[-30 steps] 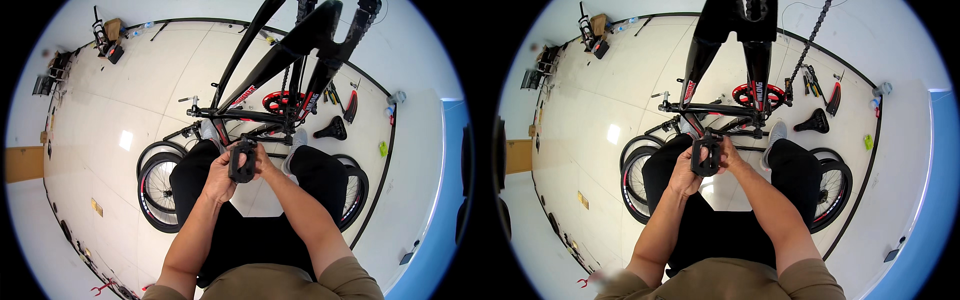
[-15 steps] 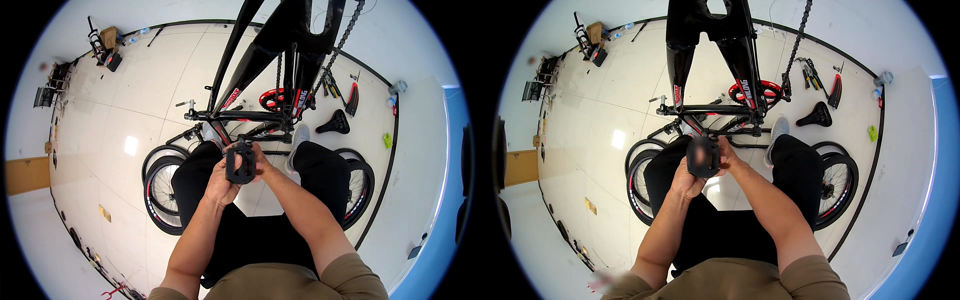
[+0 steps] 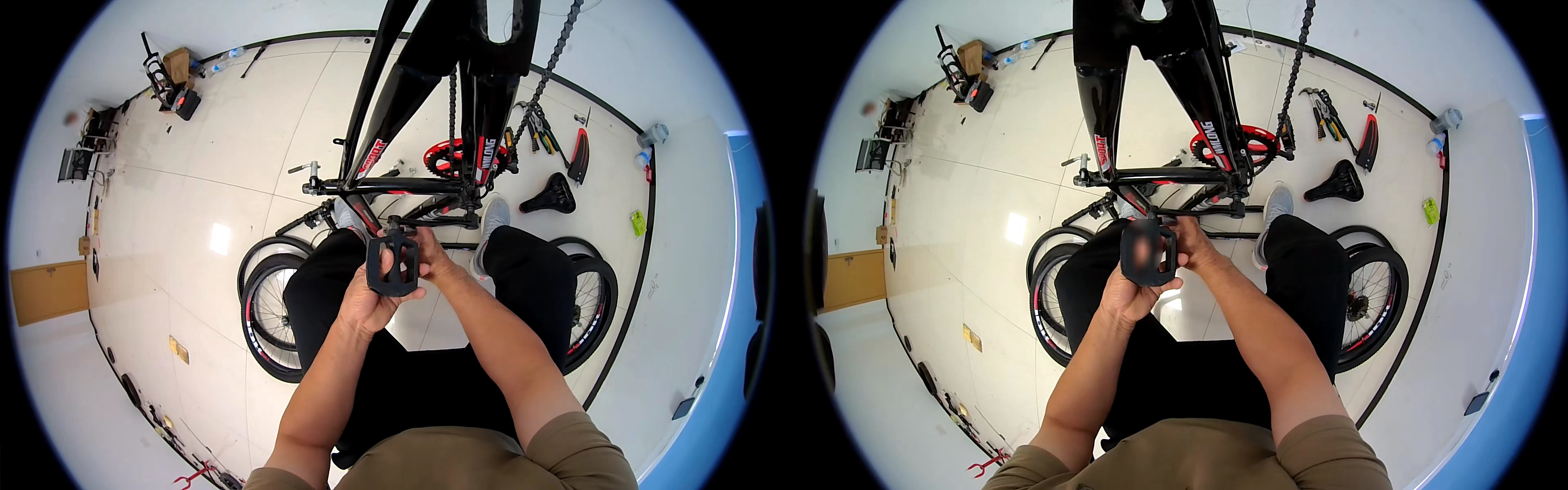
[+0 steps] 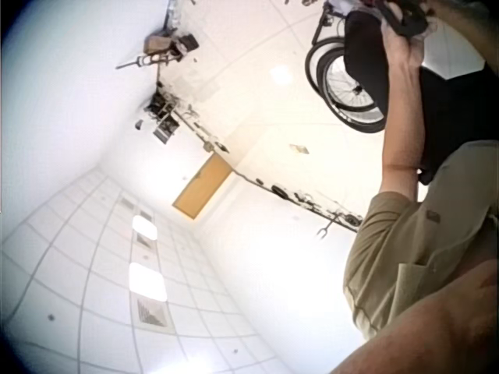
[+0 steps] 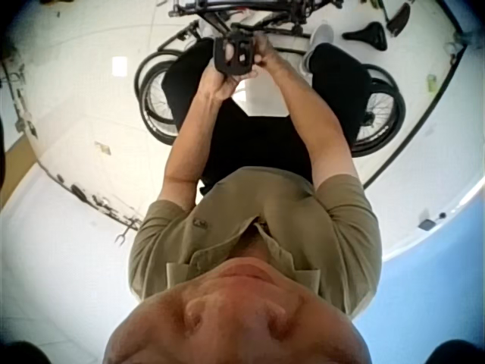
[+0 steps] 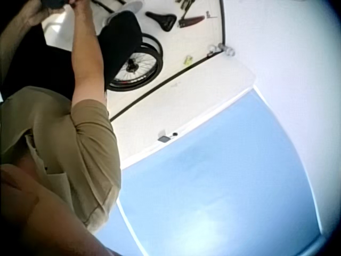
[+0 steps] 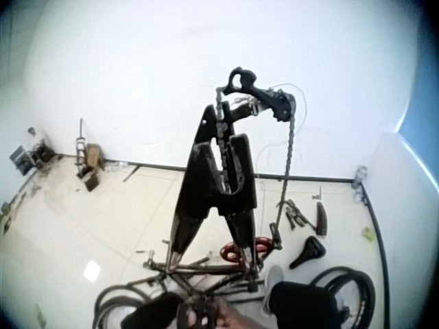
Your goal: The person attaches a pedal to the crank arm of a bicycle frame using a wrench. They position the pedal, insert the bolt, and tighten it to secure the component.
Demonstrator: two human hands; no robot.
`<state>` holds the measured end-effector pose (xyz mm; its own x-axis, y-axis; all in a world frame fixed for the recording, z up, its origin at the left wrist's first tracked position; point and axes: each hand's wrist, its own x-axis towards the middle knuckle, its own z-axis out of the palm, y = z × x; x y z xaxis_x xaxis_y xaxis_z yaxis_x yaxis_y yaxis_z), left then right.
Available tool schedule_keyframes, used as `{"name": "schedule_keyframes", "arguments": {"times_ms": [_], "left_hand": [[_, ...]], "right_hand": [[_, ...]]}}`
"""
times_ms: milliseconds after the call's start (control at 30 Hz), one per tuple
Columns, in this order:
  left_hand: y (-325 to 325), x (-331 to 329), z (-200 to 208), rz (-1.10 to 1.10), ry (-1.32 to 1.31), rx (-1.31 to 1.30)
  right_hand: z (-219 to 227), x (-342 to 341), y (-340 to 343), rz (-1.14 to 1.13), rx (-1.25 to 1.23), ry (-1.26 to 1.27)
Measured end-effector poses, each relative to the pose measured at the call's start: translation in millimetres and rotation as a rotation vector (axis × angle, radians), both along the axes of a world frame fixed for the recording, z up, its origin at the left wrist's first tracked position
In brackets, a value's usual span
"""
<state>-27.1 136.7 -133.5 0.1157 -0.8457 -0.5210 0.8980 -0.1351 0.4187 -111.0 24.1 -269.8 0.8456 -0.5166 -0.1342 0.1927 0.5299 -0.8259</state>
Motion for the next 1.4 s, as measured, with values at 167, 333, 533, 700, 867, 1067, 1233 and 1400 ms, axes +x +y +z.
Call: {"name": "schedule_keyframes", "arguments": {"times_ms": [167,333,533,700,867,1067,1233,1400], "left_hand": [[0.7,0.4,-2.1,-0.004,0.009,0.003],[0.5,-0.8,-0.7,0.002,0.010,0.006],[2.7,-0.5,-0.8,0.007,-0.005,0.000],[-0.7,-2.3,1.6,-0.002,-0.017,0.001],[1.6,0.2,-0.9,-0.004,-0.002,-0.006],[1.4,-3.7,1.9,0.045,0.016,-0.027],[3.0,-3.4,-4.7,0.044,0.030,-0.048],[4.0,-2.4,-7.0,0.025,0.057,-0.016]], "right_hand": [[7.6,3.8,2.2,-0.032,-0.004,0.002],[14.6,2.8,3.5,-0.043,0.110,-0.035],[25.7,3.2,6.4,-0.086,-0.045,0.018],[-12.2,2.6,6.8,0.112,0.265,-0.256],[0.3,6.0,0.8,0.106,0.154,-0.197],[30.0,7.4,-1.1,0.013,-0.113,-0.175],[33.3,7.2,-2.6,0.027,0.027,-0.215],[29.4,3.0,-7.5,0.111,0.123,-0.031]]}}
